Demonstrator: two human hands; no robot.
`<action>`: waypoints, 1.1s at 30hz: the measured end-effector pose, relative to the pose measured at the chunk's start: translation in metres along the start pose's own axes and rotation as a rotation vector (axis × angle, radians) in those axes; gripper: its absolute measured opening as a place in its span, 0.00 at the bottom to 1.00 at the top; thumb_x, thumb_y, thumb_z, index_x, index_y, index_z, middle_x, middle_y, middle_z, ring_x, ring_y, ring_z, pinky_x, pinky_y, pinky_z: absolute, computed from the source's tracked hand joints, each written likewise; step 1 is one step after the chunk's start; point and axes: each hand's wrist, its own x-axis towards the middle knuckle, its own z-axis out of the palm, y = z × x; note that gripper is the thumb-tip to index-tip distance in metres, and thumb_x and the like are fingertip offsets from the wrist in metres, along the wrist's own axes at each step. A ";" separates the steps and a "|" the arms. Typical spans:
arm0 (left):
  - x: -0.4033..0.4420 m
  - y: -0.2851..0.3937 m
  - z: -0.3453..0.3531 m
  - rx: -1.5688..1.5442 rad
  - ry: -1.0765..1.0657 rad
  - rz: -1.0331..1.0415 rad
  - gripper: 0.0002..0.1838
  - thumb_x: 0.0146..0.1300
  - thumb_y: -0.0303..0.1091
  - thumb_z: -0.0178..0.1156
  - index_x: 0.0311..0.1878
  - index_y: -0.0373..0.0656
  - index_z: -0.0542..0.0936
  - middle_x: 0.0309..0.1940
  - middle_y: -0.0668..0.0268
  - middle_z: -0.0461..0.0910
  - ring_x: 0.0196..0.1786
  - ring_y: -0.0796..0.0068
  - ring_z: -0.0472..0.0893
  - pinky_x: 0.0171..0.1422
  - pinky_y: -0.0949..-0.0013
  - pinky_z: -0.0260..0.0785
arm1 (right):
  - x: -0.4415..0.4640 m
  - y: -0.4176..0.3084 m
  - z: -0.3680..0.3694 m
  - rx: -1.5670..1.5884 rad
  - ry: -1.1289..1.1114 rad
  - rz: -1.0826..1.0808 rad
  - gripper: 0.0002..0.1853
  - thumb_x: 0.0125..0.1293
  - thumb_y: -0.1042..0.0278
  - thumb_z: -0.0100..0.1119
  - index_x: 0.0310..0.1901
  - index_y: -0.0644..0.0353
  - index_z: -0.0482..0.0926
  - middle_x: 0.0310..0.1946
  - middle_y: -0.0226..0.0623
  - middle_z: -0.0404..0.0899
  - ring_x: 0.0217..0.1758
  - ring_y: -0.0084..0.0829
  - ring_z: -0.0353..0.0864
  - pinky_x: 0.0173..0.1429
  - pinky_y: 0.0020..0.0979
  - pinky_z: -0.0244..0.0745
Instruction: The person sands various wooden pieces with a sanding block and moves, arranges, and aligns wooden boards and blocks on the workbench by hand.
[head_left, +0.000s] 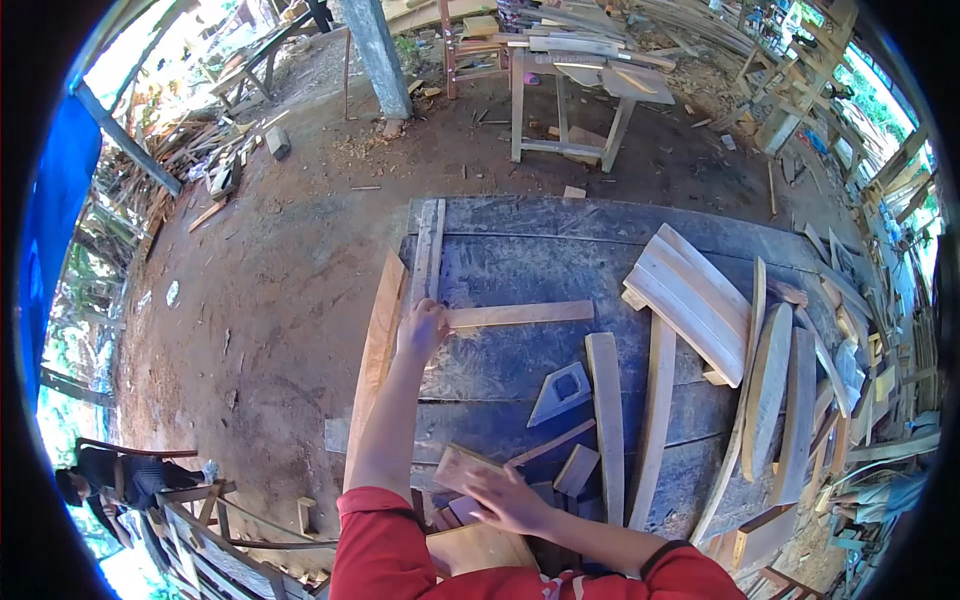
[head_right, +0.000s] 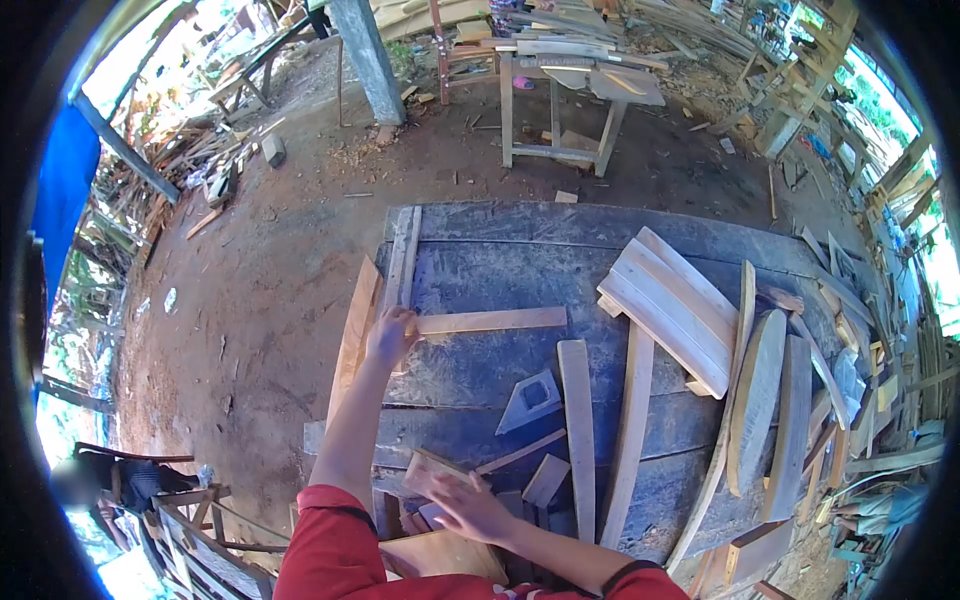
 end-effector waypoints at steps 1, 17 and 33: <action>-0.005 0.006 -0.005 -0.007 0.018 -0.024 0.16 0.43 0.43 0.67 0.33 0.46 0.79 0.40 0.63 0.75 0.50 0.64 0.74 0.50 0.59 0.68 | -0.008 0.005 -0.012 0.120 0.081 0.027 0.28 0.54 0.58 0.60 0.56 0.59 0.67 0.61 0.43 0.62 0.66 0.37 0.59 0.62 0.54 0.56; -0.076 0.106 0.013 -0.047 -0.226 -0.382 0.26 0.47 0.55 0.63 0.33 0.39 0.76 0.27 0.53 0.79 0.35 0.54 0.81 0.38 0.57 0.74 | -0.047 0.032 -0.090 0.163 0.559 0.383 0.16 0.55 0.71 0.60 0.46 0.62 0.75 0.49 0.42 0.74 0.51 0.41 0.74 0.55 0.36 0.70; -0.066 0.119 0.024 -0.015 -0.262 -0.402 0.28 0.49 0.62 0.58 0.31 0.41 0.79 0.26 0.55 0.80 0.33 0.56 0.81 0.36 0.59 0.74 | -0.059 0.042 -0.077 0.151 0.535 0.412 0.16 0.56 0.68 0.60 0.46 0.62 0.75 0.48 0.42 0.74 0.51 0.40 0.74 0.54 0.35 0.70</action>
